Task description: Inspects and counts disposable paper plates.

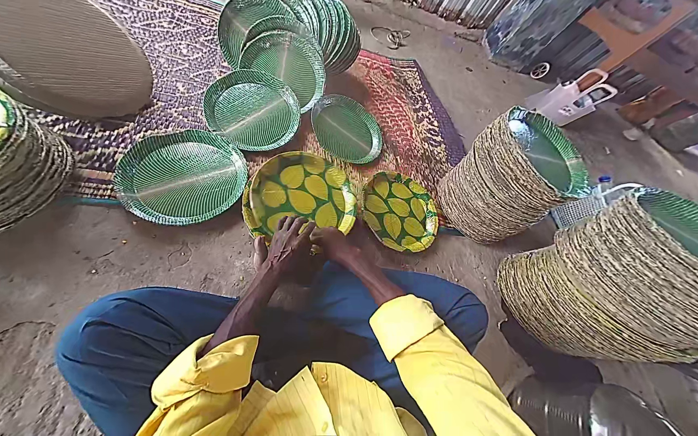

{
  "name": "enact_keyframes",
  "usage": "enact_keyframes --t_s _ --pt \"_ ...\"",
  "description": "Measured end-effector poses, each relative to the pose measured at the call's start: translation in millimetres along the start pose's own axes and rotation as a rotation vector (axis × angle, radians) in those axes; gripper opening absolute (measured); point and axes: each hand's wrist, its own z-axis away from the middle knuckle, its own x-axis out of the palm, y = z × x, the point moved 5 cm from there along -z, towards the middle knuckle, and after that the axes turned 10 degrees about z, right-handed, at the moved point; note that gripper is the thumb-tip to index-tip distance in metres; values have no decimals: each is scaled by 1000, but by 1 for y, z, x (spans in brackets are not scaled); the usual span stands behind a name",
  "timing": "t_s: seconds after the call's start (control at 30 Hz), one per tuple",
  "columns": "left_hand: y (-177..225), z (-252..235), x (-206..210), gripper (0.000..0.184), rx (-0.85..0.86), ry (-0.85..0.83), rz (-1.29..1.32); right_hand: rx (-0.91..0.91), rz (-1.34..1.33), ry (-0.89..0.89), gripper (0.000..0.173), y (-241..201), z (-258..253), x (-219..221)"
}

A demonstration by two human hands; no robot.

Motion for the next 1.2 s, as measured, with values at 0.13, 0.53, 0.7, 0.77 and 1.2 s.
enact_keyframes --t_s 0.13,0.53,0.7,0.77,1.2 --pt "-22 18 31 33 -409 -641 -50 72 -75 -71 28 29 -4 5" --pt "-11 18 37 38 -421 -753 37 1004 -56 -41 38 165 61 1" --pt "-12 18 40 33 -434 -793 -8 865 -99 519 27 143 56 -64" --pt "-15 17 36 34 -421 -709 41 645 -38 656 24 108 50 -76" --pt "-123 17 -63 52 -1160 321 208 127 -267 -83 37 48 -5 3"
